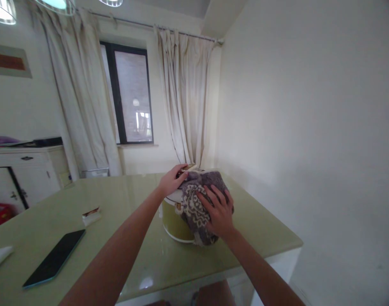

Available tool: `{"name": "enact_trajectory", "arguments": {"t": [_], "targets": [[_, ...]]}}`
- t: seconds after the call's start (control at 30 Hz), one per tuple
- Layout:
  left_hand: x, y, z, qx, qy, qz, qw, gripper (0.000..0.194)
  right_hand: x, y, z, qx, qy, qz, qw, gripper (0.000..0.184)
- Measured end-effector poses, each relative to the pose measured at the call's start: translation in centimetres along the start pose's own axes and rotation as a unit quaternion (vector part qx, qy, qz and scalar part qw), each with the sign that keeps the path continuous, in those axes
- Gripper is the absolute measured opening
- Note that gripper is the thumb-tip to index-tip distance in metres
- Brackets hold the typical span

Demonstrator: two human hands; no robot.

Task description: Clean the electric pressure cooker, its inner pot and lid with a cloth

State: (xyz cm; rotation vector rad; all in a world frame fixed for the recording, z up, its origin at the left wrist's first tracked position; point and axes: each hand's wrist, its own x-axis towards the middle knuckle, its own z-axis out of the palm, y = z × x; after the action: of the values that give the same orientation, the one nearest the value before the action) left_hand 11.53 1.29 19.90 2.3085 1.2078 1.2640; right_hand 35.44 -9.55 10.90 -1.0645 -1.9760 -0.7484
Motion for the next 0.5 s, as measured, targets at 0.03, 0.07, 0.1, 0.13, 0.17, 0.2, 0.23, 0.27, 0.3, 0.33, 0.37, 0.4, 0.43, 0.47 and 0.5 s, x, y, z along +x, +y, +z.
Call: {"name": "enact_trajectory", "arguments": {"t": [0.03,0.07,0.1,0.13,0.17,0.2,0.23,0.27,0.3,0.33,0.37,0.4,0.43,0.47,0.5], "targets": [[0.0,0.0,0.0,-0.004,0.002,-0.001,1.0,0.059,1.7,0.3,-1.0,0.009,-0.046,-0.02,0.999,0.075],[0.0,0.0,0.0,-0.009,0.004,-0.002,1.0,0.058,3.3,0.7,-1.9,0.021,-0.092,-0.043,0.995,0.076],[0.0,0.0,0.0,-0.016,0.005,-0.002,1.0,0.057,4.9,1.0,-2.8,0.031,-0.137,-0.061,0.988,0.073],[0.0,-0.1,0.0,-0.025,0.005,-0.002,1.0,0.057,6.5,1.4,-3.4,0.037,-0.17,-0.068,0.982,0.07],[0.1,-0.1,-0.1,-0.034,0.005,-0.002,0.999,0.057,7.9,1.7,-3.8,0.037,-0.193,-0.067,0.978,0.066],[0.1,-0.2,-0.1,-0.042,0.004,-0.003,0.999,0.059,9.2,1.9,-4.0,0.034,-0.214,-0.069,0.974,0.063],[0.1,-0.2,-0.1,-0.049,0.002,-0.006,0.999,0.061,10.4,2.1,-3.9,0.029,-0.227,-0.068,0.971,0.058],[0.1,-0.3,-0.2,-0.053,-0.001,-0.01,0.999,0.064,11.4,2.2,-3.7,0.025,-0.235,-0.065,0.97,0.053],[0.1,-0.3,-0.2,-0.055,-0.003,-0.016,0.998,0.066,12.2,2.4,-3.4,0.022,-0.238,-0.061,0.969,0.048],[0.1,-0.3,-0.2,-0.055,-0.005,-0.02,0.998,0.067,12.9,2.7,-2.9,0.022,-0.237,-0.049,0.97,0.044],[0.1,-0.3,-0.3,-0.054,-0.006,-0.023,0.998,0.067,13.5,3.2,-2.4,0.026,-0.234,-0.028,0.972,0.041],[0.0,-0.2,-0.3,-0.053,-0.006,-0.026,0.998,0.067,13.9,3.8,-1.8,0.035,-0.23,0.002,0.973,0.039],[0.0,-0.2,-0.3,-0.051,-0.006,-0.028,0.998,0.067,14.1,4.6,-1.1,0.051,-0.228,0.041,0.971,0.037],[-0.1,-0.1,-0.3,-0.049,-0.005,-0.032,0.998,0.067,14.2,5.5,-0.5,0.077,-0.228,0.084,0.967,0.034],[-0.1,0.0,-0.3,-0.047,-0.006,-0.034,0.998,0.067,14.2,6.6,0.2,0.121,-0.225,0.129,0.958,0.033]]}}
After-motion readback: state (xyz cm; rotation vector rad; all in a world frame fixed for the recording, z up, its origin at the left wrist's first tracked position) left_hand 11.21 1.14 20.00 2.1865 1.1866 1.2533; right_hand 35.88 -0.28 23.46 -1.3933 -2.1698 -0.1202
